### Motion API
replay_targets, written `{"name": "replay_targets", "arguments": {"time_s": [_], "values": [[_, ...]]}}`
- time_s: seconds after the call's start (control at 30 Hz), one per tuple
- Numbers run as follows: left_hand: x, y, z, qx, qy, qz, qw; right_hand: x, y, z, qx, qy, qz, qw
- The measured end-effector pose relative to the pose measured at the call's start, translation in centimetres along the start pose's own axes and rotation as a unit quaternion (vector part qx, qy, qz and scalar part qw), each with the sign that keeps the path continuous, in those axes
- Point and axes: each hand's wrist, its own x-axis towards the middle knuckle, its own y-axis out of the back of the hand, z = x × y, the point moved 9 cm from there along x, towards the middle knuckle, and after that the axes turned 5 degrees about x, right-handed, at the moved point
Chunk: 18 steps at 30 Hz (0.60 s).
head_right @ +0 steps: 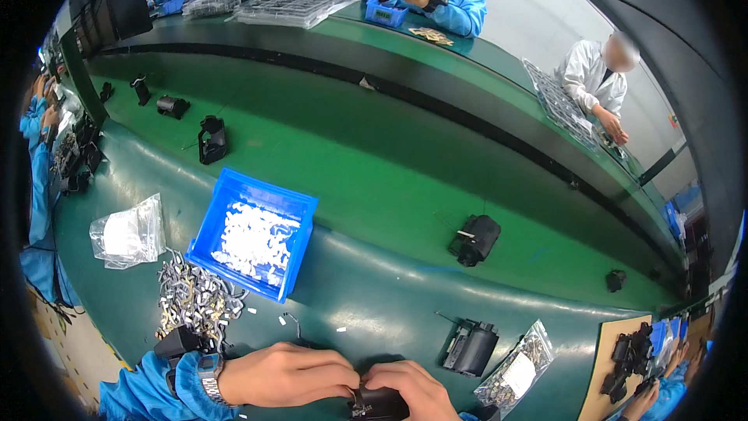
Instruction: Assembling small metal and plastic components into a black plastic housing on an assembly line.
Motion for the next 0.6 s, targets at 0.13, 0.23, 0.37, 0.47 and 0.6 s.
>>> {"name": "replay_targets", "arguments": {"time_s": [0.13,0.23,0.37,0.47,0.6], "values": [[-0.7,1.6,0.2,0.004,0.015,0.070,0.997,1.3,0.2,-4.1,-0.076,0.117,0.035,0.990],[-0.8,2.1,0.1,0.007,0.016,0.083,0.996,1.5,0.3,-4.5,-0.068,0.109,0.038,0.991],[-0.2,2.0,0.5,0.023,0.027,0.059,0.998,1.2,0.6,-4.9,-0.086,0.117,0.041,0.989],[-0.2,1.7,0.3,0.014,0.025,0.063,0.998,1.6,0.4,-4.7,-0.103,0.133,0.041,0.985],[-0.3,1.9,0.1,0.017,0.040,0.070,0.997,1.7,0.4,-4.6,-0.116,0.132,0.043,0.983]]}}
